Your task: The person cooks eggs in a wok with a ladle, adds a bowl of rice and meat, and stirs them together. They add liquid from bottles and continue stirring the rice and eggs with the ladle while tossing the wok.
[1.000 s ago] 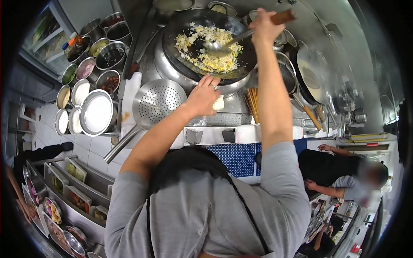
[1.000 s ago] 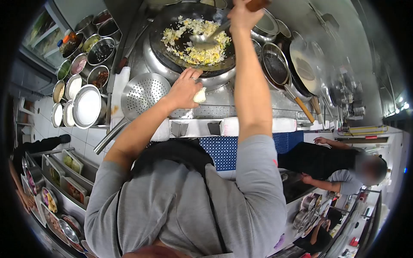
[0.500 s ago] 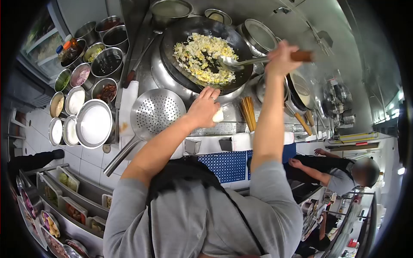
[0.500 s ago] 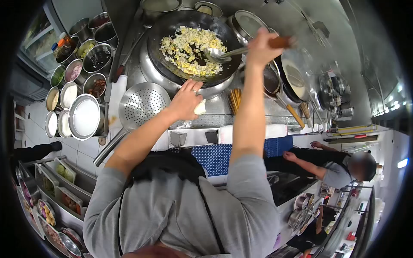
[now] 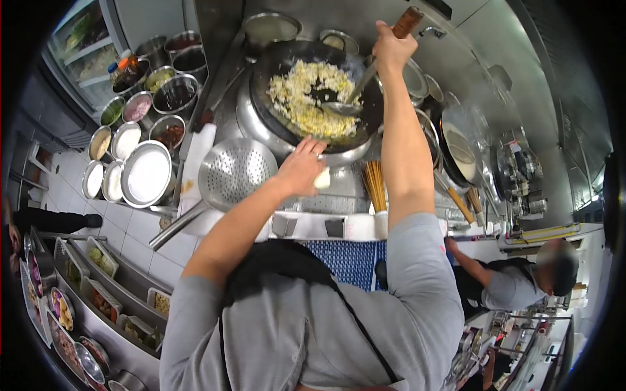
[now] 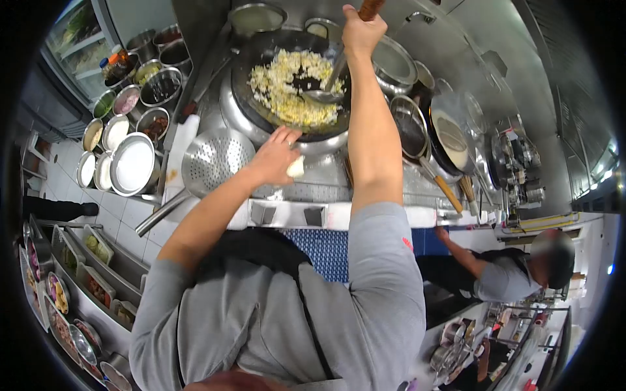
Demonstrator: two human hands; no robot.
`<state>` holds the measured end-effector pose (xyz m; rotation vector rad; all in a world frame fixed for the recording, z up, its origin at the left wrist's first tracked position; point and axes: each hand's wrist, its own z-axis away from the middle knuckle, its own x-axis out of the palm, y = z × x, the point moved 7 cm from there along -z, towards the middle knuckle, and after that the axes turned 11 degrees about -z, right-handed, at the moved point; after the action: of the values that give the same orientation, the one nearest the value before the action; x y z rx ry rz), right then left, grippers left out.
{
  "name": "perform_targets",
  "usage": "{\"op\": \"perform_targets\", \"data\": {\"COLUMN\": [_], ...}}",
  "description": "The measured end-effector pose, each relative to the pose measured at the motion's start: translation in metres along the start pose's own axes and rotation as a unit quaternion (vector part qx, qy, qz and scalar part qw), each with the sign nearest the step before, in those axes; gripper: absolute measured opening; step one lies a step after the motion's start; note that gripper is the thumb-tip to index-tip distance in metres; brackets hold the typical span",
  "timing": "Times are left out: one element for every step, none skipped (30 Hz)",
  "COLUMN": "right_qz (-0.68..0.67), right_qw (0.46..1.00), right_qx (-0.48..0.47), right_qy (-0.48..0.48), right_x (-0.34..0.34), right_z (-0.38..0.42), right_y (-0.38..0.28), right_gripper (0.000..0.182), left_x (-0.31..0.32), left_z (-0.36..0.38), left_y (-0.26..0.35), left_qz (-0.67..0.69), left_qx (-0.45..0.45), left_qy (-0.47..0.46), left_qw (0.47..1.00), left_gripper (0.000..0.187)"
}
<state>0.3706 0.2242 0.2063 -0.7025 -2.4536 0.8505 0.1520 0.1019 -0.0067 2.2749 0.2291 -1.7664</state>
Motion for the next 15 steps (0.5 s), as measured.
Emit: {"op": "perform_targets", "data": {"right_qz": [-0.002,-0.04,-0.08,-0.122,-0.063,-0.104,-0.092,-0.072,-0.092,-0.122,-0.124,-0.153,-0.182,-0.21,-0.141], "right_qw": [0.999,0.997,0.991,0.982,0.984,0.992,0.995,0.997,0.994,0.99,0.99,0.987,0.982,0.976,0.987], "right_qx": [-0.032,-0.069,-0.106,-0.143,-0.164,-0.071,-0.038,0.001,0.033,0.049,0.05,0.022,-0.008,-0.037,-0.073], "right_qy": [0.002,0.009,0.013,0.017,0.009,0.014,-0.01,-0.027,-0.04,-0.056,-0.051,-0.048,-0.047,-0.044,-0.026], "right_x": [0.003,-0.004,-0.014,-0.023,-0.028,-0.023,-0.003,0.008,0.013,0.033,0.04,0.039,0.038,0.034,0.023], "right_z": [-0.015,-0.009,0.004,0.015,0.032,0.037,0.018,0.003,0.003,-0.011,-0.005,0.011,0.026,0.04,0.053], "right_y": [-0.006,-0.007,0.0,0.013,0.036,0.051,0.052,0.051,0.037,0.02,-0.004,-0.011,-0.011,-0.006,0.025], "right_gripper": [0.028,0.028,0.028,0.028,0.03,0.032,0.031,0.031,0.029,0.027,0.029,0.03,0.032,0.033,0.037], "left_x": [-0.002,-0.001,0.001,0.001,-0.001,0.0,0.0,0.005,0.01,0.005,0.0,0.0,0.0,0.0,0.001], "left_z": [-0.003,-0.001,-0.002,-0.004,-0.004,-0.004,-0.008,-0.006,-0.001,-0.004,-0.007,-0.006,-0.008,-0.007,-0.005], "left_y": [-0.003,-0.002,-0.001,-0.002,0.0,0.0,-0.005,-0.001,0.011,0.007,0.0,0.001,0.002,0.003,0.006], "left_qz": [-0.006,0.008,0.022,0.034,0.029,0.024,0.015,0.012,0.027,0.026,0.025,0.023,0.022,0.02,0.029], "left_qx": [0.0,-0.004,-0.011,-0.019,-0.023,-0.027,-0.03,-0.029,-0.026,-0.023,-0.021,-0.027,-0.033,-0.038,-0.035], "left_qy": [0.009,0.017,0.028,0.04,0.036,0.039,0.045,0.043,0.035,0.039,0.044,0.048,0.055,0.059,0.058], "left_qw": [1.0,1.0,0.999,0.998,0.999,0.999,0.998,0.999,0.999,0.999,0.998,0.998,0.998,0.997,0.997], "left_gripper": [0.057,0.056,0.055,0.055,0.055,0.054,0.054,0.054,0.053,0.053,0.053,0.053,0.052,0.052,0.052]}}
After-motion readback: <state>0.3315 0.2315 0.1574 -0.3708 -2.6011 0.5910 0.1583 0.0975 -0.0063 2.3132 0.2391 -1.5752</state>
